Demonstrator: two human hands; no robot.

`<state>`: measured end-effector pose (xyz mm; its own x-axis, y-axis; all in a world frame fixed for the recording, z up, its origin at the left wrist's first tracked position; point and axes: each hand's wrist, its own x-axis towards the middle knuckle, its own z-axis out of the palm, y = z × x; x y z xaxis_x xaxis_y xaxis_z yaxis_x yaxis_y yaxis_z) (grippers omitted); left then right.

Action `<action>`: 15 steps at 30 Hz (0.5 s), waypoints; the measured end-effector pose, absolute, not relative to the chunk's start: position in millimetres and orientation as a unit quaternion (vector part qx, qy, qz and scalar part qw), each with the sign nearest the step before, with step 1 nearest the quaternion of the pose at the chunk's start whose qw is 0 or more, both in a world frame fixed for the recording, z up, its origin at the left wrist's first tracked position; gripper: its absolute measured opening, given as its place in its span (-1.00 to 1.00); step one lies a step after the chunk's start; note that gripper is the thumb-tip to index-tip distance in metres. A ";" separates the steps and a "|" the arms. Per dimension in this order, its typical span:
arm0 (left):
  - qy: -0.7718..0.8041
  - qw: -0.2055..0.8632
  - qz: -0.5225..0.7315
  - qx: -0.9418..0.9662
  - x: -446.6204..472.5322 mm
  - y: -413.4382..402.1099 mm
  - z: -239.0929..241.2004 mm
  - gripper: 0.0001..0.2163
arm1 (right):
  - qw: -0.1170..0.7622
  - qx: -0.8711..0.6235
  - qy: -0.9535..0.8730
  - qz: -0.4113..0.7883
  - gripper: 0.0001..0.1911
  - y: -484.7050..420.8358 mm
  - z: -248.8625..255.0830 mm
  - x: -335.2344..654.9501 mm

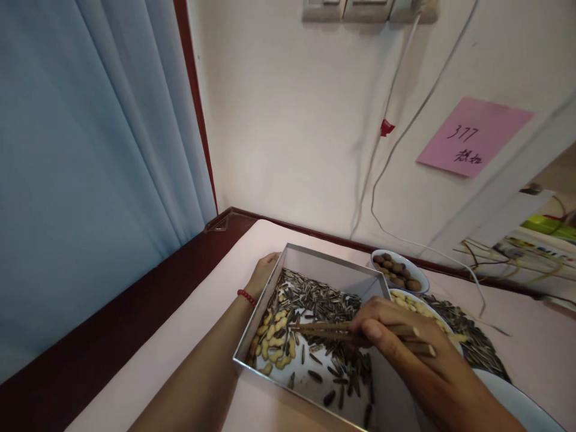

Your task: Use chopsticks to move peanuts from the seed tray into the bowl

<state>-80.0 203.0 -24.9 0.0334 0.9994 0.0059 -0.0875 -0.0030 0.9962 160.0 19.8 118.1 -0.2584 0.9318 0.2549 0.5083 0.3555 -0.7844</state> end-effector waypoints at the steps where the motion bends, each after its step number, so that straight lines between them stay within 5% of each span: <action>1: 0.464 0.534 0.517 0.482 -80.2 202.3 -24.1 -0.59 | 0.356 -0.483 -0.745 0.291 -0.58 21.4 117.7 156.0; 8: 0.455 0.549 0.532 0.456 -77.0 197.3 -16.6 -0.49 | 0.387 -0.504 -0.746 0.198 -0.72 28.2 117.7 172.3; 15: 0.452 0.550 0.534 0.456 -77.6 198.7 -16.1 -0.50 | 0.401 -0.523 -0.705 0.261 -0.71 -2.3 109.2 195.9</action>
<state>-77.6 198.7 -16.1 0.0211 0.9997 -0.0098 -0.1766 0.0134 0.9842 195.9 -2.3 109.2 -0.1306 0.9474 0.2923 0.5283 0.3160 -0.7881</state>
